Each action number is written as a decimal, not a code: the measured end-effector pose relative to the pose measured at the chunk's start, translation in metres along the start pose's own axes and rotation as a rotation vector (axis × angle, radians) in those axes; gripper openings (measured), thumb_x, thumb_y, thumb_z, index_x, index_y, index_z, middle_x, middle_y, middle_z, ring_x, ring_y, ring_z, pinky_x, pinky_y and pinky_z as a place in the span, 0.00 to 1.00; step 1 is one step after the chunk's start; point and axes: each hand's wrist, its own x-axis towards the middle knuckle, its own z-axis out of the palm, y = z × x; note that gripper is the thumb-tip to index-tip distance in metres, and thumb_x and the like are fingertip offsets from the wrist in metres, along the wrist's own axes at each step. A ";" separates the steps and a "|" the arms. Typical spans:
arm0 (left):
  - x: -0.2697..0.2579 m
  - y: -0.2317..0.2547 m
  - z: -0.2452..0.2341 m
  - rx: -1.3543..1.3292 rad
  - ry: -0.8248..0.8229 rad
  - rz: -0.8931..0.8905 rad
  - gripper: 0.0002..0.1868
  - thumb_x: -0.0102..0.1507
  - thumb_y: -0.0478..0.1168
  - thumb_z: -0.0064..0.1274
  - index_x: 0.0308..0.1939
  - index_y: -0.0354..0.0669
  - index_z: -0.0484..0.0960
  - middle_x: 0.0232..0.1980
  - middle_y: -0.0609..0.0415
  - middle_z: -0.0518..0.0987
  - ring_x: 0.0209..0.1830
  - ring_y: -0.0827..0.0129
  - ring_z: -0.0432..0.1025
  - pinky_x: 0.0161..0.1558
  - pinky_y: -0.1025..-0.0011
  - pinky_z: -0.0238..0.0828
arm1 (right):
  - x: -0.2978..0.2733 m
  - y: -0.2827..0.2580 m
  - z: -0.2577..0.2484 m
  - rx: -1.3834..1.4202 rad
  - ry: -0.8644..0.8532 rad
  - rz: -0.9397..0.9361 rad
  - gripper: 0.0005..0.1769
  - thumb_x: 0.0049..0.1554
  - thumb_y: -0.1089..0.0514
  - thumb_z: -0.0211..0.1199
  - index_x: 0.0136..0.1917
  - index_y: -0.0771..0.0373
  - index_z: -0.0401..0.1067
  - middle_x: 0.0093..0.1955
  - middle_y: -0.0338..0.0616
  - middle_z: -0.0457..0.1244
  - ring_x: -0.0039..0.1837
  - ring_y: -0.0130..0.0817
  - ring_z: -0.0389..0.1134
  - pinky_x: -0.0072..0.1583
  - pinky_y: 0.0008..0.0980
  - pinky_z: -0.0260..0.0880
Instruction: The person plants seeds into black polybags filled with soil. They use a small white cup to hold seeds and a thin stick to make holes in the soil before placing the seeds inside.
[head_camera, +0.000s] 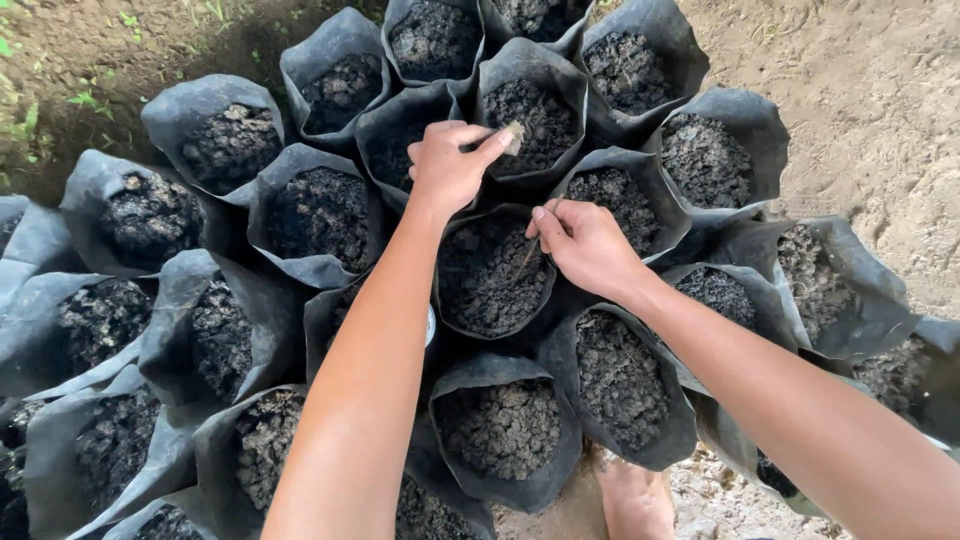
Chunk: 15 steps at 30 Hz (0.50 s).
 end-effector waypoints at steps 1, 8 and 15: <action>-0.005 0.005 -0.003 0.001 0.003 0.001 0.24 0.61 0.65 0.58 0.53 0.61 0.88 0.63 0.58 0.77 0.68 0.45 0.67 0.65 0.52 0.65 | -0.001 -0.002 -0.001 0.001 0.000 -0.003 0.19 0.69 0.56 0.51 0.41 0.63 0.78 0.33 0.46 0.70 0.35 0.34 0.68 0.40 0.35 0.69; -0.018 0.010 -0.019 -0.031 -0.225 0.004 0.24 0.59 0.64 0.59 0.50 0.55 0.89 0.57 0.58 0.82 0.66 0.54 0.69 0.64 0.59 0.68 | 0.000 -0.011 -0.004 -0.012 0.049 0.010 0.21 0.69 0.54 0.52 0.38 0.63 0.77 0.32 0.45 0.69 0.38 0.35 0.70 0.43 0.36 0.70; -0.045 0.000 -0.047 -0.036 -0.387 -0.050 0.25 0.62 0.58 0.57 0.55 0.47 0.87 0.52 0.50 0.86 0.61 0.53 0.76 0.60 0.58 0.73 | 0.022 -0.009 -0.002 0.007 0.186 0.026 0.19 0.68 0.50 0.53 0.40 0.56 0.77 0.33 0.36 0.69 0.42 0.31 0.72 0.48 0.35 0.72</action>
